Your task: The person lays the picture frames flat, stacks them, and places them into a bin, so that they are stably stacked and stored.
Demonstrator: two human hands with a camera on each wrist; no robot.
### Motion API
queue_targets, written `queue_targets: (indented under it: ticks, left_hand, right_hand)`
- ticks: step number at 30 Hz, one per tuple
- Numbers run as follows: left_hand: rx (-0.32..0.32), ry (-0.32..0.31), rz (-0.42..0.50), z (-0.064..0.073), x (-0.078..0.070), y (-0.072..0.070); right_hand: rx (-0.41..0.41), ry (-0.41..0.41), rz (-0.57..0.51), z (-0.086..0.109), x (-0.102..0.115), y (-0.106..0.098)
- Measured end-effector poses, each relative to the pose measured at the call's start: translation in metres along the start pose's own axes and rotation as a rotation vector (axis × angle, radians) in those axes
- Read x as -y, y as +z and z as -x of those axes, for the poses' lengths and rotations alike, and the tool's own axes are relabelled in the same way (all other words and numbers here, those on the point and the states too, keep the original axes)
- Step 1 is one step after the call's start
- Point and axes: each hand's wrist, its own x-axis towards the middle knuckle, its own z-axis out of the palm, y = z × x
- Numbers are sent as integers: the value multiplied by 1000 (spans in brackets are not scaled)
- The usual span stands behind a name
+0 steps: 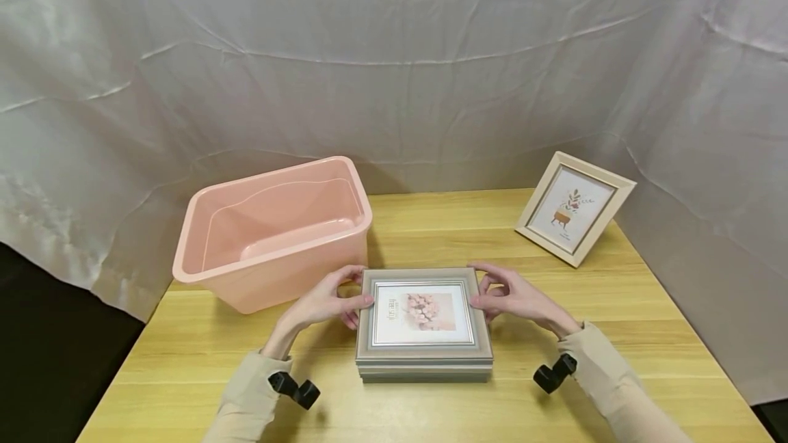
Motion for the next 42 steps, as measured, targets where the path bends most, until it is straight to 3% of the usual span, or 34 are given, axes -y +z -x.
queue_targets:
  ticks: [3,5,10,13,42]
  left_hand:
    - [-9,14,-20,1,1,-1]
    - [-11,20,-32,1,1,-1]
    - [1,41,-42,0,3,-1]
    - [-5,48,-55,0,4,-1]
    - [-5,92,-68,-4,7,1]
  right_hand:
    - [-60,-18,67,0,-3,0]
    - [-85,-7,56,1,-4,1]
    - [-44,46,-149,2,-8,2]
    - [-28,51,-192,2,-9,2]
    - [-33,40,-193,6,-12,1]
